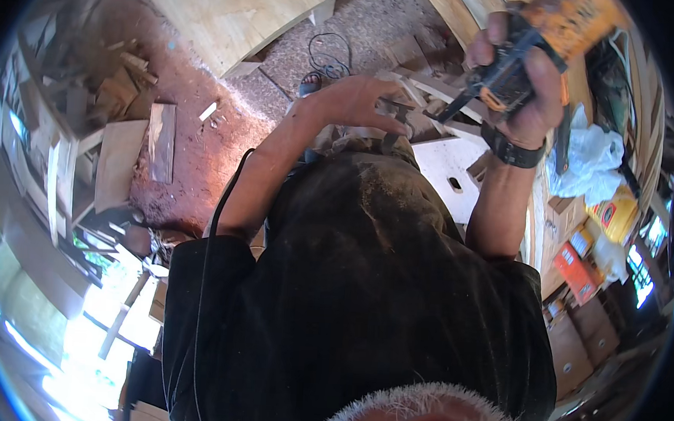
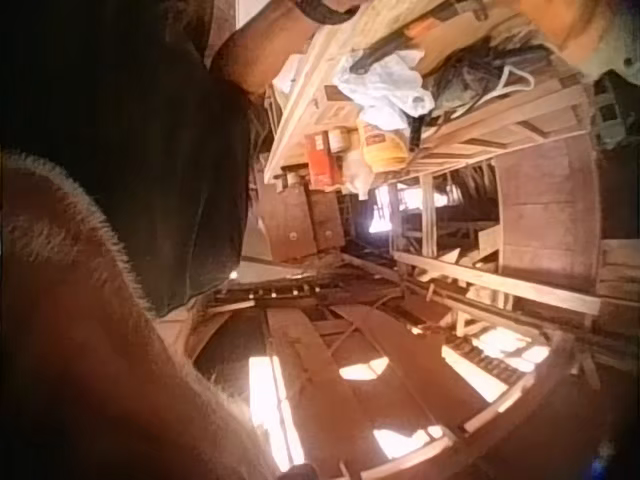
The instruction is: The person uses a hammer to join wooden boards and then replaces the sandpaper disc on a handheld orbital sander.
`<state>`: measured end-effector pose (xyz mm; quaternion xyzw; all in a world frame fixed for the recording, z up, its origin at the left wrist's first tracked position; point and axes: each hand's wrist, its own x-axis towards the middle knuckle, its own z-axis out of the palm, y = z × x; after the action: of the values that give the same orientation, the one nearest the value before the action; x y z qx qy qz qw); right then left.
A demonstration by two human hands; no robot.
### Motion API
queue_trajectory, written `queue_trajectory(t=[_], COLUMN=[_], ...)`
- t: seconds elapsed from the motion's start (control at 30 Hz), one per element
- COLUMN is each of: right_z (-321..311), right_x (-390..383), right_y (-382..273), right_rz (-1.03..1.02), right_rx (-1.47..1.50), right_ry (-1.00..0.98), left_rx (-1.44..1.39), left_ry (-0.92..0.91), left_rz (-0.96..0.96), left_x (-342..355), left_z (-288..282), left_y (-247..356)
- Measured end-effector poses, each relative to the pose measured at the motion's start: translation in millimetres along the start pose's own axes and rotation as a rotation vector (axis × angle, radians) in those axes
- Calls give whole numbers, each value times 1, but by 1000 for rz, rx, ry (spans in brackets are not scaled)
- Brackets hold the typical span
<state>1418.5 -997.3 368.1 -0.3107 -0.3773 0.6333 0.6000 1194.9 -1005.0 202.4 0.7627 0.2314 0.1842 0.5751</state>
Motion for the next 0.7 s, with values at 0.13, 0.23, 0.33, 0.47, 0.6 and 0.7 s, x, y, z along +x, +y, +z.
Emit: queue_trajectory(t=[0.13,0.23,0.33,0.47,0.6,0.7], right_z=[-3,6,16,37,49,47], right_x=[-17,-42,-63,-92,-100,-101], right_y=[-40,-71,-92,-82,-61,-52], right_rz=[-161,-253,-361,-432,-369,-305], right_rx=[-8,-148,-277,-409,-455,-610], right_ry=[53,268,300,534,703,892], left_rx=[178,247,172,347,-38,-271], left_ry=[-49,242,523,741,1026,1041], left_rz=[-370,-369,-313,-281,-177,-130], left_x=[-27,-48,-62,-55,-35,-28], left_z=[-24,-64,-107,-139,-144,-147], left_y=[-58,-105,-139,-159,-163,-159])
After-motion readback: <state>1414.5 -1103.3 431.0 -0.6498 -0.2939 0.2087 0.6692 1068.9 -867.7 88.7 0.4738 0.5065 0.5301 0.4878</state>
